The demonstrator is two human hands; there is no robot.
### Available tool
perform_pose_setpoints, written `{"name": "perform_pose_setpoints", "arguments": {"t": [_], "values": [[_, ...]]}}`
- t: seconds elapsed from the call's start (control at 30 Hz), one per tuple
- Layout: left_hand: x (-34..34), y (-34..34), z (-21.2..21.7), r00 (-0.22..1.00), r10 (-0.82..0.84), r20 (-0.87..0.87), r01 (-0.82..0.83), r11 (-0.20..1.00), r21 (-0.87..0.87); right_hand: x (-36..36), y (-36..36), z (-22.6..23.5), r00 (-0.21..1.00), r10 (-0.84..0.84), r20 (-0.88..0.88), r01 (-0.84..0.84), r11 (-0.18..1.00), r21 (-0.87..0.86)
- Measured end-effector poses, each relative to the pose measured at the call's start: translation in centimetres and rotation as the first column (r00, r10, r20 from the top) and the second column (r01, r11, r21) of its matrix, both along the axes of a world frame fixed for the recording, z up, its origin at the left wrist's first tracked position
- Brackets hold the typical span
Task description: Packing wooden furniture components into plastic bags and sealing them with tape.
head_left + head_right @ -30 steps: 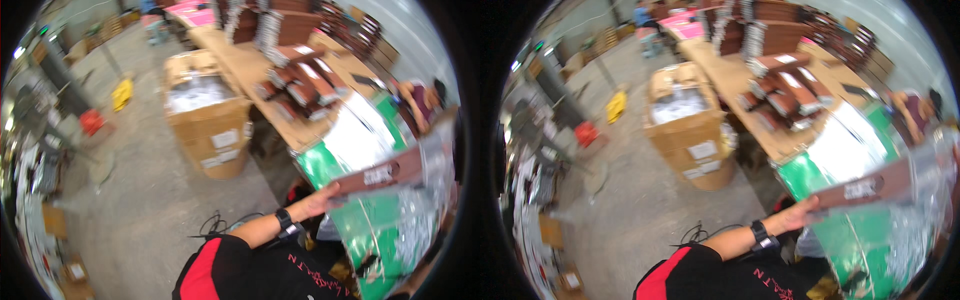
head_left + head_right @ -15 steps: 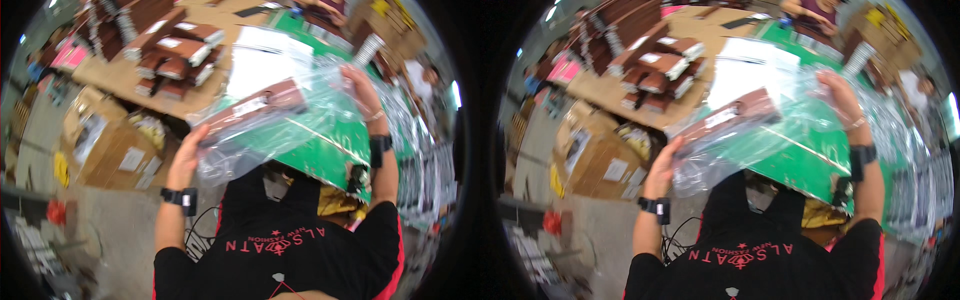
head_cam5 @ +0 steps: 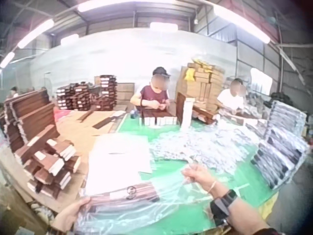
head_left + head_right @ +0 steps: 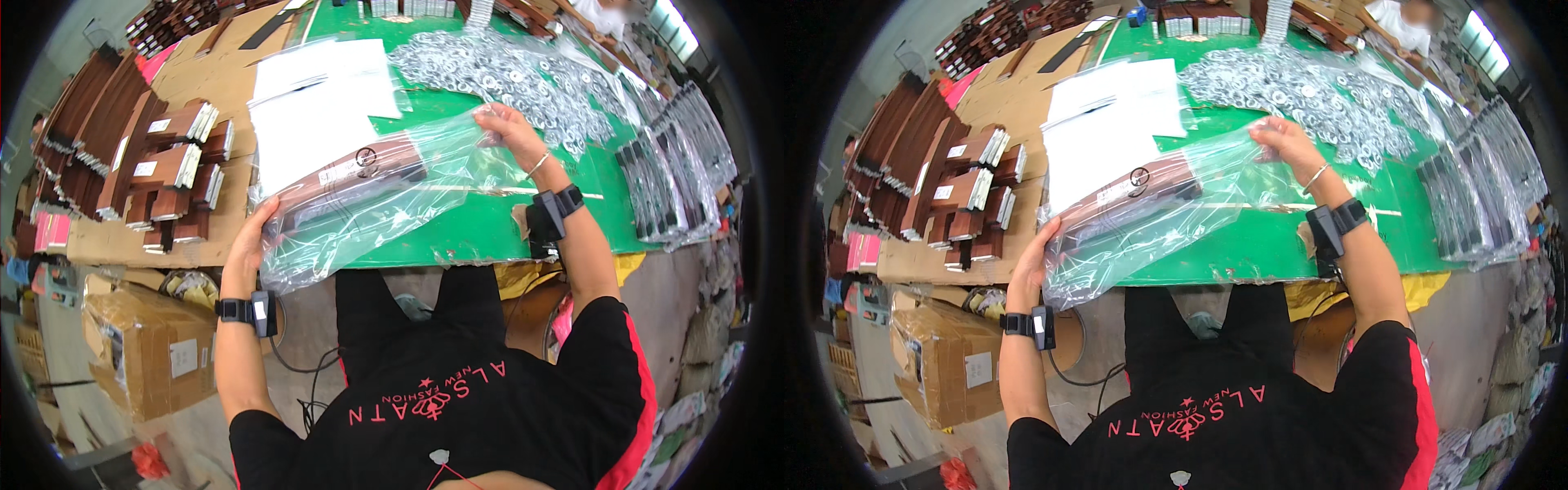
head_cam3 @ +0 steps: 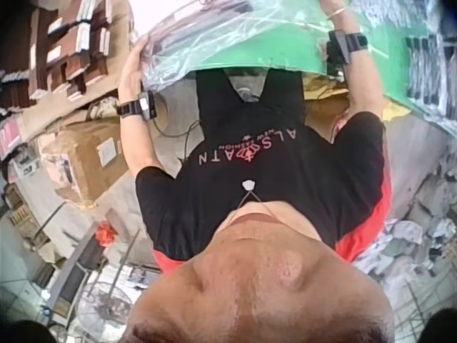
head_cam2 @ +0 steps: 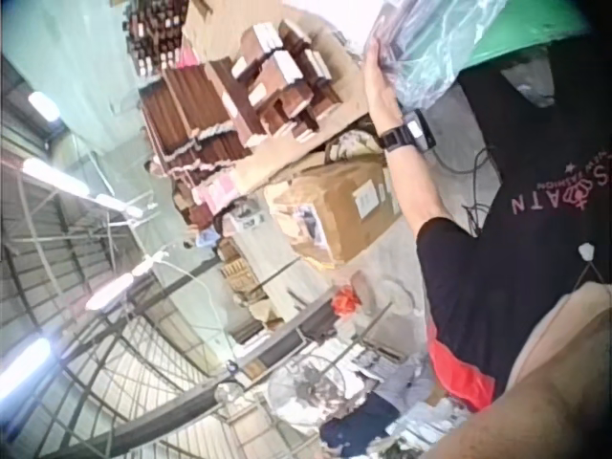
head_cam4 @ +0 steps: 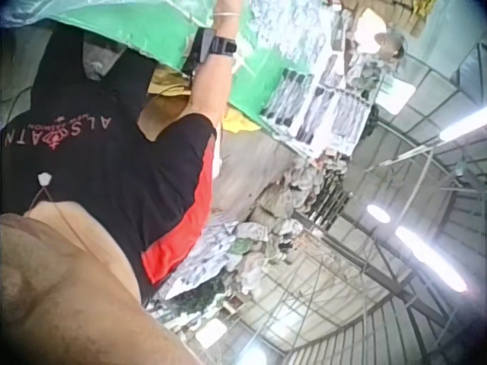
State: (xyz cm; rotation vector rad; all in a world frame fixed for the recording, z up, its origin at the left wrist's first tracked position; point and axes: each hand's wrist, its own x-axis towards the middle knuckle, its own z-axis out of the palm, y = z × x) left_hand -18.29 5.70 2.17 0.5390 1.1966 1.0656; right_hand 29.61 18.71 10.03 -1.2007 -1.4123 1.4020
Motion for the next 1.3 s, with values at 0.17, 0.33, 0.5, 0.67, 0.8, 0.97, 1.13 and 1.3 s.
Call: {"name": "perform_pose_setpoints", "arguments": {"t": [0.17,0.33,0.5,0.67,0.8,0.97,1.13,1.3], "values": [[4.2,1.7,1.5,0.78,0.032,-0.625,-0.014,0.999,0.034,1.8,-1.4,-5.9,0.838,-0.067,0.542,0.069,0.998,0.017],[2.6,1.8,0.6,0.689,-0.035,-0.724,0.102,0.994,0.049,0.2,-5.7,-5.8,0.412,-0.684,0.602,0.007,0.663,0.748],[1.5,1.2,3.1,0.29,-0.118,-0.95,0.19,0.98,-0.064,-4.2,-6.3,-3.6,0.721,-0.356,0.594,-0.279,0.636,0.719],[0.2,-1.4,1.6,0.433,-0.118,-0.894,0.256,0.967,-0.003,-5.9,-4.4,-6.2,0.54,-0.16,0.826,-0.605,0.609,0.513],[1.4,-2.9,-0.7,0.423,0.041,-0.905,0.324,0.926,0.193,-6.4,-3.8,-6.7,0.558,0.011,0.83,-0.645,0.635,0.425],[2.8,-4.0,-0.5,0.355,0.105,-0.929,0.36,0.902,0.239,-6.7,-3.9,-7.2,0.688,0.111,0.717,-0.582,0.674,0.454],[4.1,-4.4,0.8,0.32,0.082,-0.944,0.32,0.929,0.189,-6.4,-4.2,-7.2,0.7,0.063,0.711,-0.489,0.768,0.414],[3.1,-7.8,0.3,0.487,0.152,-0.86,0.146,0.957,0.251,-6.8,-5.2,-7.5,0.69,0.012,0.724,-0.438,0.803,0.404]]}}
